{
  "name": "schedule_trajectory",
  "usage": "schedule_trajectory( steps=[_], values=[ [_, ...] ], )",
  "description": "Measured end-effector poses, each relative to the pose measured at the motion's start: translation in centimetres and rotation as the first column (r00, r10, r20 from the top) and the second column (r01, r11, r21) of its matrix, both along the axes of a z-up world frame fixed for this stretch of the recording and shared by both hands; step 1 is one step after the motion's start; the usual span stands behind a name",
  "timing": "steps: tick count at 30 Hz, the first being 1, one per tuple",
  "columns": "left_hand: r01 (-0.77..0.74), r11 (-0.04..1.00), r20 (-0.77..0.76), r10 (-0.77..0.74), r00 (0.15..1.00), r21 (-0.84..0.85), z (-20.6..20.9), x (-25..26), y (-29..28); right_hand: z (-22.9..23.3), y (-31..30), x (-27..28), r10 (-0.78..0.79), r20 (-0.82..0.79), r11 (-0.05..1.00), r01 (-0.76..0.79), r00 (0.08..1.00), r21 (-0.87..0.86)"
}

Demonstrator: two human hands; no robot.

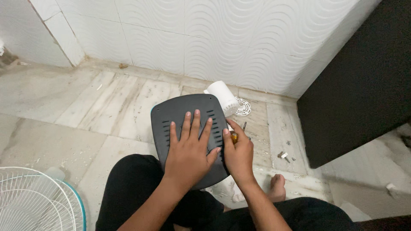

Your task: The person sits on the floor and uses a screwdriver to attach a black plastic cover to a teal fan base. They align the cover, insert screws, and tighten them to secure the housing.

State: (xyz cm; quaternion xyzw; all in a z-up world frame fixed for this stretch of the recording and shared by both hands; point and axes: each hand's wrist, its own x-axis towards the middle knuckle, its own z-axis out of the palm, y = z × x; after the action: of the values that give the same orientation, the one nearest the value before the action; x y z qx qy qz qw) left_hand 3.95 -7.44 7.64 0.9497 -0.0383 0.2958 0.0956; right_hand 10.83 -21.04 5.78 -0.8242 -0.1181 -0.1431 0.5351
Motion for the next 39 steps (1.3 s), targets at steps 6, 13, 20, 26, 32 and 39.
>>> schedule_trajectory(
  steps=[6,13,20,26,32,39],
  values=[
    [-0.051,0.999,0.025,0.051,0.998,0.003,-0.4,-1.3,0.3,-0.7,0.5,-0.5,0.119,0.041,0.988,-0.123,0.992,0.096],
    [-0.141,0.99,0.015,0.141,0.99,-0.03,-3.8,-3.4,0.8,-1.0,0.9,-0.7,0.282,-0.052,0.959,-0.282,0.958,0.003],
    [-0.099,0.993,0.08,0.104,0.991,-0.061,-6.5,-3.9,1.2,-1.1,0.7,-0.6,0.365,-0.204,0.927,-0.375,0.908,-0.008],
    [-0.052,0.995,0.096,0.06,0.994,-0.086,-6.1,-3.7,0.6,-1.0,-0.8,0.5,0.458,-0.171,0.886,-0.464,0.873,0.004],
    [-0.107,0.987,0.146,0.125,0.981,-0.123,-3.8,-2.3,0.1,-1.2,-2.0,1.7,0.455,-0.203,0.877,-0.476,0.867,-0.068],
    [-0.253,0.951,0.058,0.267,0.962,-0.176,1.2,1.3,3.4,0.0,-3.8,2.6,0.621,-0.369,0.775,-0.612,0.692,0.157]
  ],
)
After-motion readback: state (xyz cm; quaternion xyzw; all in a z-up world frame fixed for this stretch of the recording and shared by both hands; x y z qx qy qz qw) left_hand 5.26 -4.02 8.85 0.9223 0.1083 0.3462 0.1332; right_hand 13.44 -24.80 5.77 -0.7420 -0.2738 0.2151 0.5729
